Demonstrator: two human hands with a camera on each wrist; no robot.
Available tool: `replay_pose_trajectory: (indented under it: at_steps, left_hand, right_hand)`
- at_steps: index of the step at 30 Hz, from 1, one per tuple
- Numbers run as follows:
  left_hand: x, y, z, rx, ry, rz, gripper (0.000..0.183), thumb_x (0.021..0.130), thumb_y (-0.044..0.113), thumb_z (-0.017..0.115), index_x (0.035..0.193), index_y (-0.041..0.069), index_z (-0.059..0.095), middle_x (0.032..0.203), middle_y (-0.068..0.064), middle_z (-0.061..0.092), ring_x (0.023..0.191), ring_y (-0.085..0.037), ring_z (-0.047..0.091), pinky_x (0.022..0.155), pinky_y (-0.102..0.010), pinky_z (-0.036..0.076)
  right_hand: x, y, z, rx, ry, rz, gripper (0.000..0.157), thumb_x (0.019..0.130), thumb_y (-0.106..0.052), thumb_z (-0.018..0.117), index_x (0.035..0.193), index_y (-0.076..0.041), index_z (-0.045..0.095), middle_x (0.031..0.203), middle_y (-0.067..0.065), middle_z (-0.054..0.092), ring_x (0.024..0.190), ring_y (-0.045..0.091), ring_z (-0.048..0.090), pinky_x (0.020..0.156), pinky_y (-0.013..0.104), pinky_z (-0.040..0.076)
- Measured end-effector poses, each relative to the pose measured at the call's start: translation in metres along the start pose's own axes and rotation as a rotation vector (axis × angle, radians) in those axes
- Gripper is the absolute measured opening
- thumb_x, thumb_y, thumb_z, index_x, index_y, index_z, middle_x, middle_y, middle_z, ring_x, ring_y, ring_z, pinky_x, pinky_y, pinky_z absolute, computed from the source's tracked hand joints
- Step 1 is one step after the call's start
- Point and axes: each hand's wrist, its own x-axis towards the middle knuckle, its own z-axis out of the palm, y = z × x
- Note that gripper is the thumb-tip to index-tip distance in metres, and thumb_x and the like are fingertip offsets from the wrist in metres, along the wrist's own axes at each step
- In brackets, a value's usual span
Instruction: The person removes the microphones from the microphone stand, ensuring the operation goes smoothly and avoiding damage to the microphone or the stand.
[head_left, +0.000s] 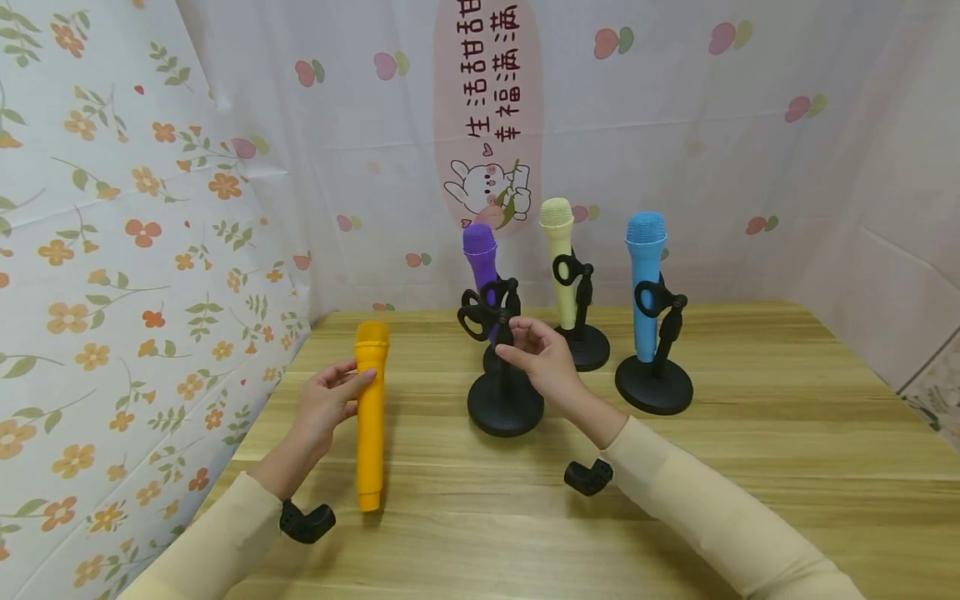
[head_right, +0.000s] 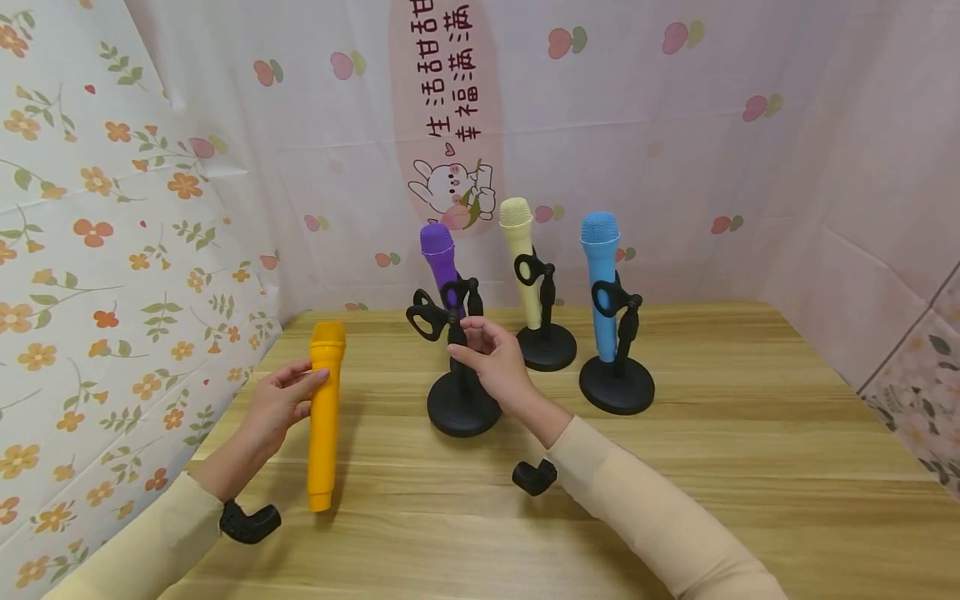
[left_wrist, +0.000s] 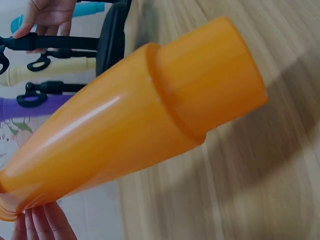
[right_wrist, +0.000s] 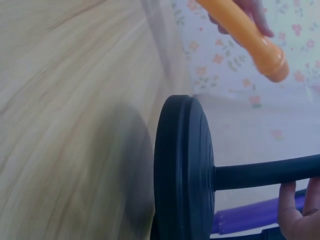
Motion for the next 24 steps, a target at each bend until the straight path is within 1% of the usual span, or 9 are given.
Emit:
replay_pose_trajectory:
  at_steps: [4,10,17,24]
  left_hand:
    - [-0.001,-0.002,-0.011,0.006,0.013,-0.012,0.057,0.087,0.028,0.075,0.131,-0.001,0.052,0.09,0.008,0.064,0.076,-0.008,0.061,0.068,-0.023,0.054]
    - [-0.002,-0.007,-0.025,0.051,0.002,-0.043,0.06,0.088,0.031,0.073,0.134,0.0,0.049,0.089,0.011,0.064,0.075,-0.007,0.059,0.068,-0.023,0.053]
    - [-0.005,-0.011,-0.035,0.086,0.025,-0.078,0.067,0.088,0.035,0.073,0.138,0.0,0.045,0.091,0.013,0.063,0.075,-0.008,0.055,0.069,-0.022,0.053]
    - [-0.006,-0.018,-0.049,0.143,0.021,-0.082,0.07,0.088,0.039,0.071,0.139,-0.001,0.043,0.094,0.014,0.062,0.08,-0.008,0.055,0.071,-0.022,0.052]
  right_hand:
    - [0.006,0.0,0.008,-0.001,0.009,0.004,0.037,0.086,0.0,0.073,0.12,0.0,0.059,0.098,0.002,0.059,0.094,0.016,0.057,0.08,0.024,0.053]
    - [0.01,-0.002,0.019,-0.025,-0.012,-0.033,0.035,0.086,-0.001,0.072,0.118,0.0,0.059,0.098,0.002,0.059,0.093,0.016,0.056,0.08,0.023,0.052]
    - [0.017,-0.006,0.035,0.029,-0.031,-0.04,0.034,0.086,0.002,0.072,0.118,-0.001,0.06,0.096,0.002,0.059,0.09,0.016,0.056,0.077,0.024,0.053]
    - [0.022,-0.009,0.051,-0.001,-0.043,-0.034,0.033,0.086,-0.003,0.073,0.117,-0.004,0.061,0.1,0.004,0.06,0.095,0.018,0.057,0.08,0.028,0.053]
